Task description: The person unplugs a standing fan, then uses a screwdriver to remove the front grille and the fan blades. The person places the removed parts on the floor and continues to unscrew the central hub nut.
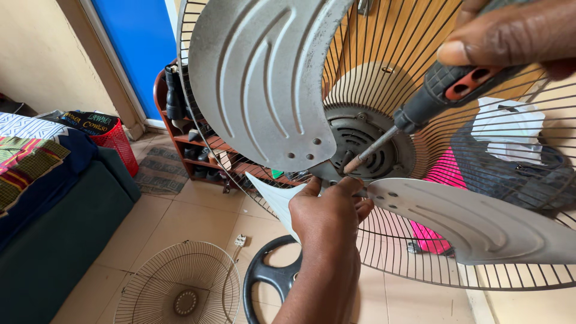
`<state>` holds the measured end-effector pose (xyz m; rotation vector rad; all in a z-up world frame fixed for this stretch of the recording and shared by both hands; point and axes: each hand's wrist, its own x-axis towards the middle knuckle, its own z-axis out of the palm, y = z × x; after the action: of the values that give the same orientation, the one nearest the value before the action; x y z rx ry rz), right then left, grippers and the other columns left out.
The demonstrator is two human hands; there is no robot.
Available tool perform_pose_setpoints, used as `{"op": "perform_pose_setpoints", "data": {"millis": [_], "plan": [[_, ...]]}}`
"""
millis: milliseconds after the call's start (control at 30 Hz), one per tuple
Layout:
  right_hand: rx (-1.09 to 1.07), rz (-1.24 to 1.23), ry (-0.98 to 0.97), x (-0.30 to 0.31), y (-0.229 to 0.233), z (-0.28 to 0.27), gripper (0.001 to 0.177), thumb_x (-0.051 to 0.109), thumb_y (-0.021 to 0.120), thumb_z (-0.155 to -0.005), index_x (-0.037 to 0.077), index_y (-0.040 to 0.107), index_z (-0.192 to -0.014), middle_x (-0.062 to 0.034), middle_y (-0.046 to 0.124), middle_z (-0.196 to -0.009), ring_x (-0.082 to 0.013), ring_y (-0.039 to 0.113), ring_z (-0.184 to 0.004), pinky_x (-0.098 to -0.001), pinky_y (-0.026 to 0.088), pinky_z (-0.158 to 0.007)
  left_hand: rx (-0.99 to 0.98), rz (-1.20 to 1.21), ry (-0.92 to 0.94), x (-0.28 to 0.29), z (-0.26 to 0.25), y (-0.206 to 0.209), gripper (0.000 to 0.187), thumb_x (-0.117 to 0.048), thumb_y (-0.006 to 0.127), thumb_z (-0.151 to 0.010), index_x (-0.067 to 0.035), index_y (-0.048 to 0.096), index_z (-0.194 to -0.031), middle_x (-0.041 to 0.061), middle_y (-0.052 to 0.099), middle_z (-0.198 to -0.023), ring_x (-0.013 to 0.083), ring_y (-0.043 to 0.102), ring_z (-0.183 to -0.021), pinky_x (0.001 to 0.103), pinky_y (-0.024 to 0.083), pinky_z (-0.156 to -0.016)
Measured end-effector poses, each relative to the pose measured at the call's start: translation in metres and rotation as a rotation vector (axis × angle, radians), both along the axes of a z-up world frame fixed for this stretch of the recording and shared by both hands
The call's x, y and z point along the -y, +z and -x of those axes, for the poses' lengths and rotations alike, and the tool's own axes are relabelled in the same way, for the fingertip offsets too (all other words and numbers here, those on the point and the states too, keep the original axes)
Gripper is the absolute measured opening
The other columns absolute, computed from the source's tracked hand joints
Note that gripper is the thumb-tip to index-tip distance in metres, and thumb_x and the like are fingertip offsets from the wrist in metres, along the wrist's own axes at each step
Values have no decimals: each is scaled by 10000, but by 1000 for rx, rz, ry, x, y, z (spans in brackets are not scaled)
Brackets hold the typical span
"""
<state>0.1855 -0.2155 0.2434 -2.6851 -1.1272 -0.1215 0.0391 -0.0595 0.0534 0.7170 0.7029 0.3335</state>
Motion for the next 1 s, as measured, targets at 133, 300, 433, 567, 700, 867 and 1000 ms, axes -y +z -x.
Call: {"op": "perform_pose_setpoints", "data": {"millis": [133,300,433,567,700,867,1000], "plan": [[12,2,13,-8,4,0,524,281,828,-795,164,695,-1288,-135,706,-915,-326,618,-535,-473,587,-390,-16,6,11,0,0,4,727,22,727,-802,72,407,-1453,166,709,-918,208,699,-682,306,627,-574],[8,6,-1,-11,8,-1,523,285,833,-791,163,702,-1282,-134,711,-925,-329,622,-541,-477,593,-392,-33,-35,3,0,0,3,652,3,724,-807,96,465,-1398,189,716,-925,219,714,-662,297,627,-555],[1,6,-29,-11,12,-3,522,289,837,-787,163,707,-1277,-133,715,-933,-332,625,-546,-480,597,-394,49,-63,-17,-5,-2,1,495,22,705,-779,157,621,-1248,210,719,-825,208,669,-572,272,585,-492],[7,24,89,-13,8,-5,563,332,850,-767,182,716,-1293,-89,732,-949,-270,645,-594,-433,606,-413,14,-25,3,-4,-3,-1,420,14,724,-805,41,560,-1191,173,708,-774,191,653,-543,275,557,-473],[29,26,114,-15,4,-6,547,322,846,-772,173,721,-1283,-90,734,-953,-267,655,-617,-425,610,-443,40,-63,-39,-8,-2,-2,245,22,705,-787,88,675,-1021,178,708,-716,192,635,-480,273,551,-459],[71,28,157,-19,8,-3,527,309,840,-778,161,727,-1271,-92,737,-959,-263,666,-646,-415,614,-480,42,-68,-106,-16,-7,-10,200,7,717,-815,107,683,-985,177,717,-715,193,643,-473,279,577,-473],[110,30,195,-25,14,1,510,299,836,-783,152,732,-1261,-93,738,-963,-260,676,-668,-407,618,-510,69,-71,-110,-15,-13,-21,188,17,717,-818,94,672,-984,173,697,-718,193,630,-472,289,587,-472]]}}
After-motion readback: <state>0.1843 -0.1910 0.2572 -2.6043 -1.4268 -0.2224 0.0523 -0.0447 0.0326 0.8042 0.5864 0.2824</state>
